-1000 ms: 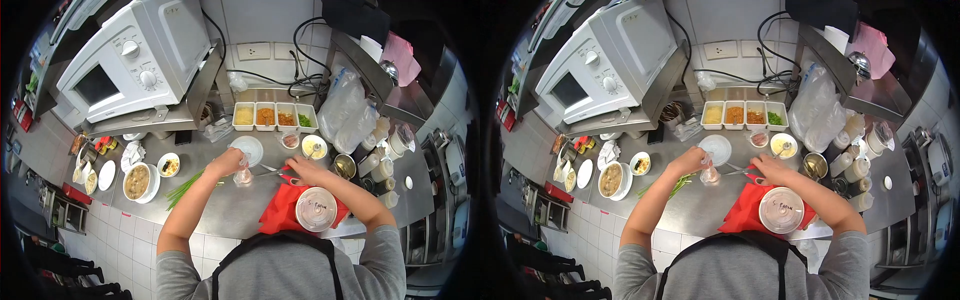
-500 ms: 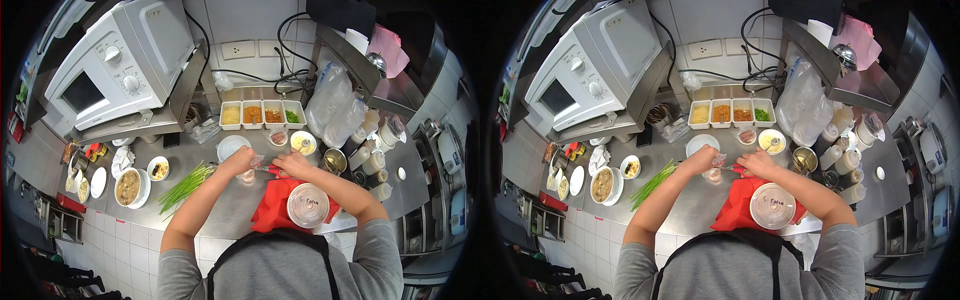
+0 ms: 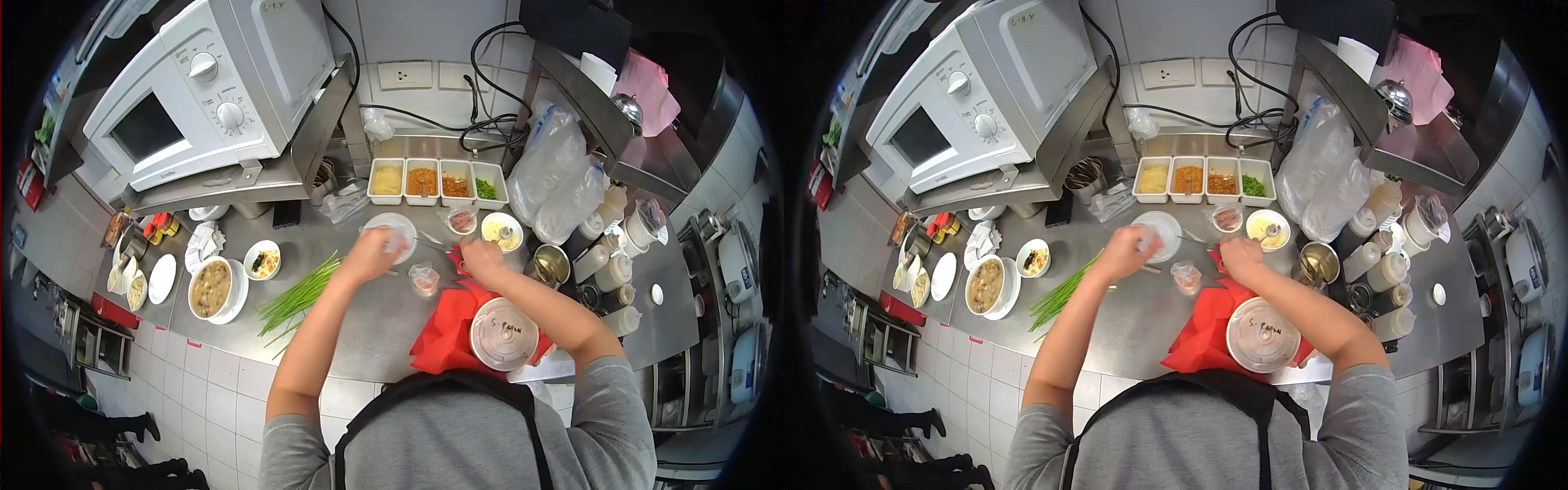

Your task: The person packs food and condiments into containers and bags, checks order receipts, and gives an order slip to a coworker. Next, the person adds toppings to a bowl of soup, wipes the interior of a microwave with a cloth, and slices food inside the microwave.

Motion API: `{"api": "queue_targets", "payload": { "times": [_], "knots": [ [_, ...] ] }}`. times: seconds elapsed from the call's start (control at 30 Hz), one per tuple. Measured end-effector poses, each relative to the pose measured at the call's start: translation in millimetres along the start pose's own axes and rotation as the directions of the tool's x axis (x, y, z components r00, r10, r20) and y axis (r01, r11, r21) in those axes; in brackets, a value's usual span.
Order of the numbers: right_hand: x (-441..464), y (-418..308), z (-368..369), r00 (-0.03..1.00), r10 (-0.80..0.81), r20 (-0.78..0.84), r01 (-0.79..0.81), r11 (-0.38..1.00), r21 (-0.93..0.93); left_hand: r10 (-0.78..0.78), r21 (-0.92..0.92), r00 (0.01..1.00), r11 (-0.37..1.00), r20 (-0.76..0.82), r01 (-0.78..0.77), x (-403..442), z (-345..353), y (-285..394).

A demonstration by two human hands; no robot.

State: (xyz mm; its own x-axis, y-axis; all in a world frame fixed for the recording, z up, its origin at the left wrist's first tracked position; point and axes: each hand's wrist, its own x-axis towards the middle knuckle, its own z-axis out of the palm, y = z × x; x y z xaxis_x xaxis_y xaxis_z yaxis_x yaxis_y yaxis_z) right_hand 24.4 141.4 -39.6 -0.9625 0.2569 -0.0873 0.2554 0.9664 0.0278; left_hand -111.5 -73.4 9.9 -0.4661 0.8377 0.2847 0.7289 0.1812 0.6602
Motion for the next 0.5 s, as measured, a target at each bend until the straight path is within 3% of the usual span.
{"api": "queue_targets", "payload": {
  "times": [0.07,0.1,0.17,0.23,0.27,0.3,0.37,0.43,0.47,0.5],
  "knots": [
    [3.0,-8.0,0.1,0.995,0.098,0.021,-0.094,0.985,-0.142,-0.124,0.177,0.991,0.975,-0.057,0.132,-24.5,-3.8,-44.0],
    [8.1,-10.7,-0.3,0.982,0.074,0.176,-0.044,0.985,-0.166,-0.218,0.271,0.975,0.936,-0.048,0.223,-41.4,-1.6,-61.6],
    [26.5,-9.7,-2.5,0.883,0.049,0.468,0.047,0.98,-0.191,-0.513,0.161,0.836,0.824,-0.197,0.543,-75.9,11.5,-60.2],
    [39.1,-4.2,5.1,0.836,0.005,0.549,0.035,0.997,-0.062,-0.401,0.229,0.874,0.856,-0.273,0.464,-94.2,21.3,-36.2],
    [38.6,-7.9,0.6,0.862,0.061,0.503,-0.041,0.998,-0.05,-0.341,0.263,0.888,0.867,-0.308,0.424,-102.2,23.5,-22.7],
    [38.5,-14.4,-6.1,0.883,0.119,0.454,-0.115,0.993,-0.037,-0.247,0.191,0.936,0.935,-0.25,0.298,-106.8,32.2,-9.3],
    [41.3,-36.2,-8.9,0.951,0.076,0.299,-0.089,0.996,0.028,-0.112,-0.007,0.982,0.994,-0.151,0.112,-112.7,57.8,34.3],
    [30.8,-48.2,2.9,0.97,-0.219,0.108,0.202,0.968,0.148,-0.107,-0.226,0.994,0.969,-0.036,0.096,-111.3,80.9,86.6],
    [24.4,-54.7,4.2,0.947,-0.289,0.14,0.263,0.948,0.178,-0.136,-0.321,0.99,0.937,0.036,0.14,-111.2,89.5,102.5],
    [18.2,-60.7,4.4,0.918,-0.361,0.167,0.324,0.922,0.212,-0.132,-0.265,0.99,0.954,0.056,0.142,-112.8,96.6,107.3]
  ]
}}
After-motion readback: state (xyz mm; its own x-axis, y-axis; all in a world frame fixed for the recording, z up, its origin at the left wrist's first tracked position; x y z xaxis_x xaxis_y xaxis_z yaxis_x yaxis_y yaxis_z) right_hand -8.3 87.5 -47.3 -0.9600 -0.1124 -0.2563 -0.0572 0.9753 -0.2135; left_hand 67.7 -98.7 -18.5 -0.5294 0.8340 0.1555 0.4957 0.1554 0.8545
